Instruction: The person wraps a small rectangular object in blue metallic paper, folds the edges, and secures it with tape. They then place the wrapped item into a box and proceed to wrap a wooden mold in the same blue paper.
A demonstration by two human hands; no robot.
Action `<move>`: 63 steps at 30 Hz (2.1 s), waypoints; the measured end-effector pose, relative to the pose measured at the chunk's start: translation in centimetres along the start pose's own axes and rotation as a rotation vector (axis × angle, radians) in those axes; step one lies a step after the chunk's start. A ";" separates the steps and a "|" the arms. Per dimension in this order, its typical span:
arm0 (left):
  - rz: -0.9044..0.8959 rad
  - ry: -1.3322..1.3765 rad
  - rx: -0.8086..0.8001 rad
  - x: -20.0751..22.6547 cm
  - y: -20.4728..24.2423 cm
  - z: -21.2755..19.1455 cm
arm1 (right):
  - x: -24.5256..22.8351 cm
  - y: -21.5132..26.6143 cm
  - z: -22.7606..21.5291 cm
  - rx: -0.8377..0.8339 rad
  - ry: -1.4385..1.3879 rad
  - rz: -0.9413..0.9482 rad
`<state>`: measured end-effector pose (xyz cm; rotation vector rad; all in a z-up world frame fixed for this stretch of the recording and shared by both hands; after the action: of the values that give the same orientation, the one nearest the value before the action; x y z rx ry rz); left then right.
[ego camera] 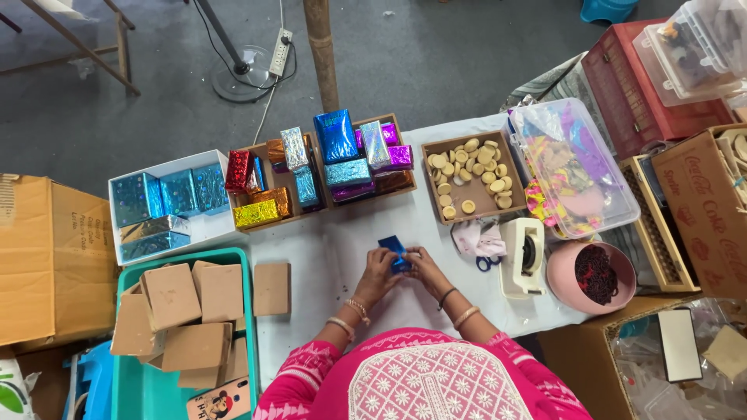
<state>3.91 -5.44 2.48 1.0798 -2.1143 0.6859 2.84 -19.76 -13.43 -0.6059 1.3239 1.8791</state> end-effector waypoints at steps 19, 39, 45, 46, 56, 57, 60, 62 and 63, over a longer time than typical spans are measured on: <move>-0.607 1.157 0.173 -12.7 5.2 3.8 | -5.1 4.3 1.3 -0.024 0.613 -0.349; -0.587 0.998 0.657 -19.0 2.8 -14.5 | -5.4 8.6 2.9 0.074 1.748 -0.975; -0.589 0.925 0.540 -25.1 -1.1 -15.0 | -5.2 8.7 3.1 0.071 1.773 -0.998; -0.586 0.924 0.541 -24.9 -1.5 -15.7 | -5.2 8.7 3.1 0.072 1.773 -1.001; -0.502 0.939 0.306 -29.9 -5.4 -16.9 | -5.8 8.5 2.5 0.110 1.673 -0.931; -0.504 0.874 0.332 -30.3 -5.6 -17.5 | -5.8 8.5 2.6 0.110 1.672 -0.933; -0.566 0.818 0.437 -31.7 -6.2 -18.5 | -5.8 8.6 2.7 0.104 1.698 -0.961; -0.543 0.731 0.538 -33.6 -6.5 -18.9 | -5.7 8.5 2.6 0.105 1.698 -0.960; -0.520 0.641 0.638 -34.3 -6.3 -19.6 | -5.7 8.5 2.6 0.105 1.698 -0.959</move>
<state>30.58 21.88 -9.57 1.4156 -1.0223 1.2683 -0.30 -20.67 -3.38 -2.4604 1.4243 0.1885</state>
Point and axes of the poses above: each hand's wrist, its own y-axis away from the middle knuckle, its own z-axis out of the palm, x = y × z, the point moved 10 cm from there along -y, towards the middle knuckle, and after that the axes turned 6 degrees about -x, right-handed, at the moved point
